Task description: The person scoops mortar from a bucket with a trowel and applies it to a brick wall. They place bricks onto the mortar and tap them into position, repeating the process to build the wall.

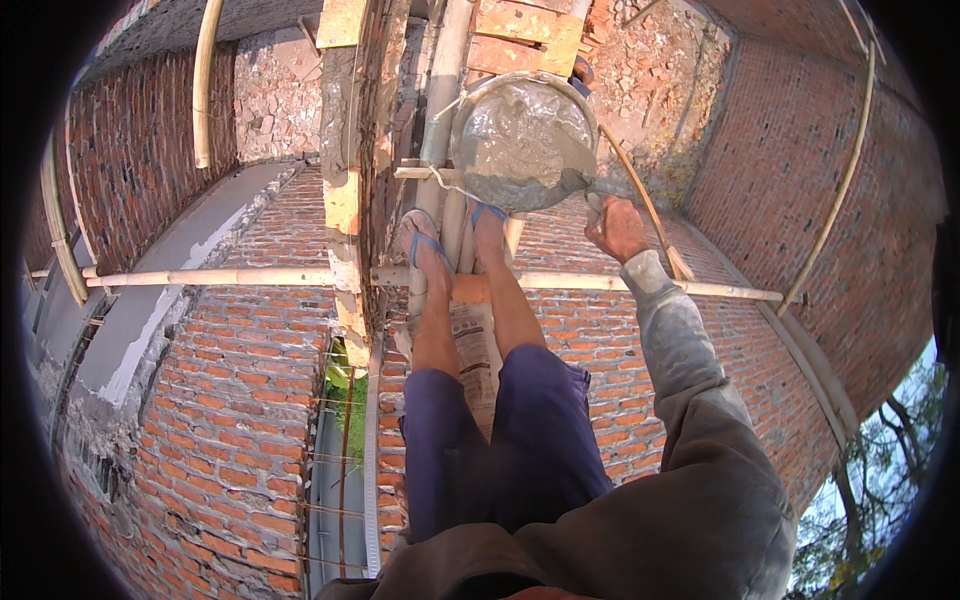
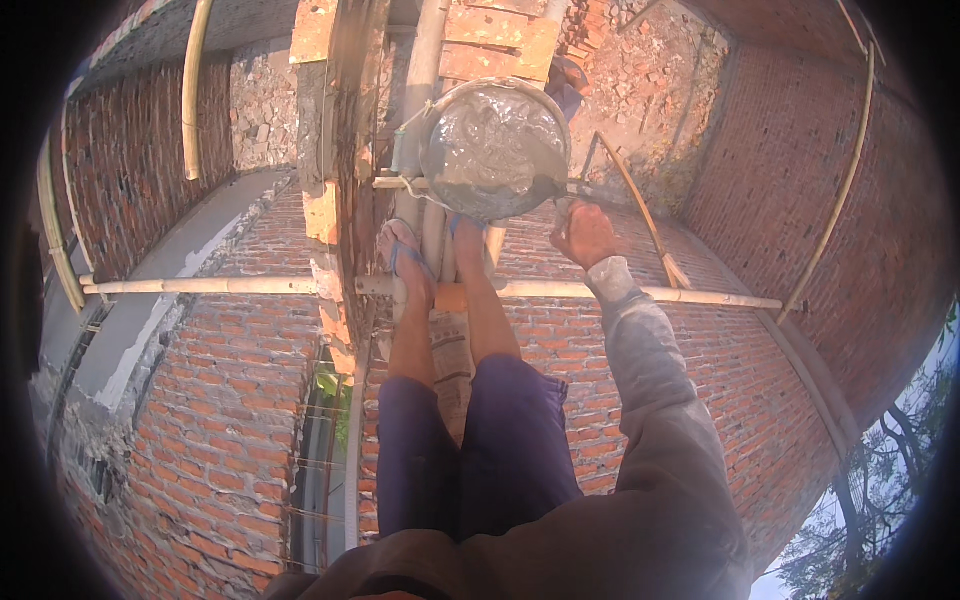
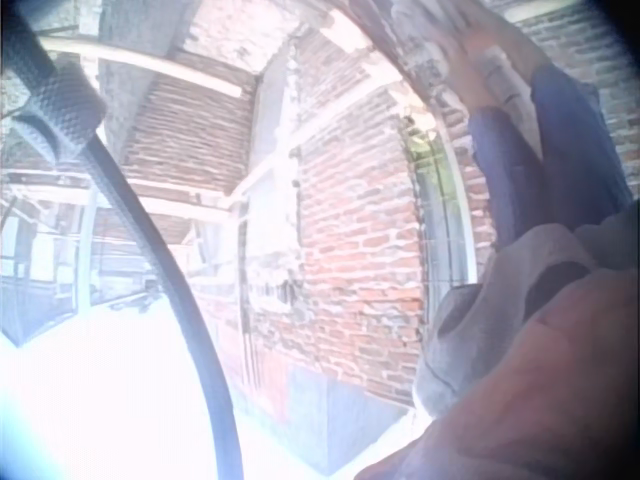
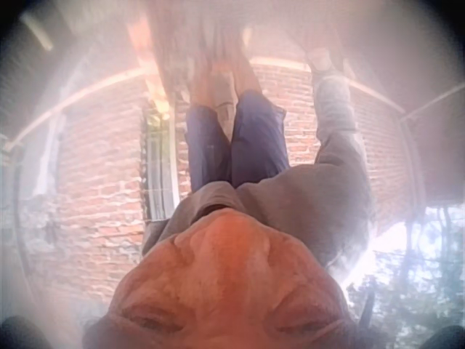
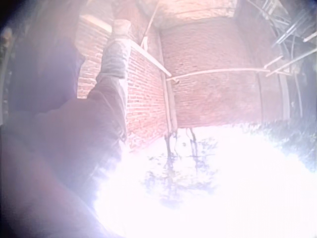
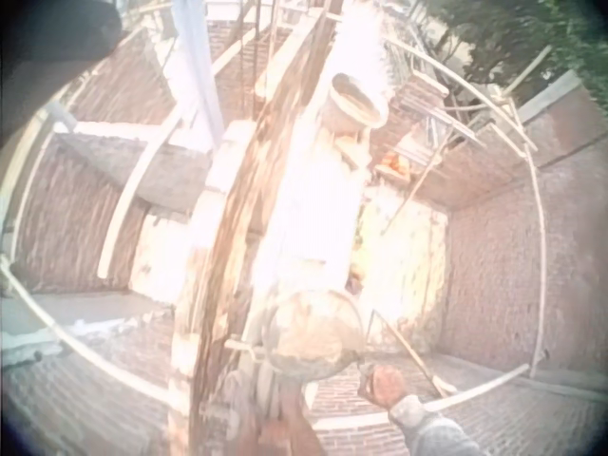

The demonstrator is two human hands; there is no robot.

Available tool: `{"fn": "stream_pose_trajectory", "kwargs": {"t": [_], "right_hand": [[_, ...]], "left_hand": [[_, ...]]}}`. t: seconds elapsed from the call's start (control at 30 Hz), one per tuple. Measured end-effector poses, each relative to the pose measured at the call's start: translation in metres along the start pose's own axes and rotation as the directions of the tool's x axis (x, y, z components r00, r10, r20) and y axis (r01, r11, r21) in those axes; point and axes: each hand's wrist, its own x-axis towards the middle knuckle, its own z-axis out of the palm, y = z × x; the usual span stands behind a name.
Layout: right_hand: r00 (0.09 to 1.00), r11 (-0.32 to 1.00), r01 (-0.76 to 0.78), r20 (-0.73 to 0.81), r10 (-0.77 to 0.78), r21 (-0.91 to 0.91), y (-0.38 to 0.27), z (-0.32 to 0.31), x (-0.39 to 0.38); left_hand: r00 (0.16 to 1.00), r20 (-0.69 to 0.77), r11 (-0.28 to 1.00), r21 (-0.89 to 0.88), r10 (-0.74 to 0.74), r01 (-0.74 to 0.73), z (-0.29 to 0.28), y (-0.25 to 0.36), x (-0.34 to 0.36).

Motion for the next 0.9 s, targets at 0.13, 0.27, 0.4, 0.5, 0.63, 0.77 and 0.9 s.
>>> {"fn": "stream_pose_trajectory", "kwargs": {"t": [0.13, 0.27, 0.4, 0.5, 0.63, 0.77, 0.9], "right_hand": [[0.98, 0.549, -0.201, 0.173, 0.102, 0.811, -0.032, 0.085, 0.069], [0.919, 0.246, -0.394, 0.381, 0.101, 0.885, -0.026, 0.094, 0.053], [0.921, 0.486, -0.366, 0.382, 0.069, 0.794, -0.025, 0.07, 0.01], [0.936, 0.53, -0.334, 0.34, 0.09, 0.779, -0.035, 0.05, -0.016], [0.926, 0.578, -0.358, 0.358, 0.119, 0.733, -0.034, 0.024, -0.034], [0.984, 0.632, -0.169, 0.165, 0.065, 0.756, -0.012, 0.016, -0.031], [0.999, 0.896, 0.037, -0.027, -0.028, 0.443, -0.003, 0.028, 0.013]], "left_hand": [[1.0, 0.02, 0.999, -0.031, 0.007, -0.006, -0.004, 0.002, -0.008], [0.998, 0.059, 0.998, -0.067, -0.004, 0.008, -0.011, 0.004, -0.014], [0.99, 0.138, 0.991, -0.122, -0.031, 0.049, -0.036, -0.004, -0.034], [0.968, 0.241, 0.983, -0.152, -0.067, 0.106, -0.1, -0.019, -0.085], [0.893, 0.362, 0.958, -0.001, -0.267, 0.287, -0.258, -0.058, -0.208], [0.762, 0.369, 0.847, 0.229, -0.532, 0.48, -0.402, -0.095, -0.318], [0.693, 0.302, 0.754, 0.327, -0.654, 0.569, -0.469, -0.114, -0.366]]}}
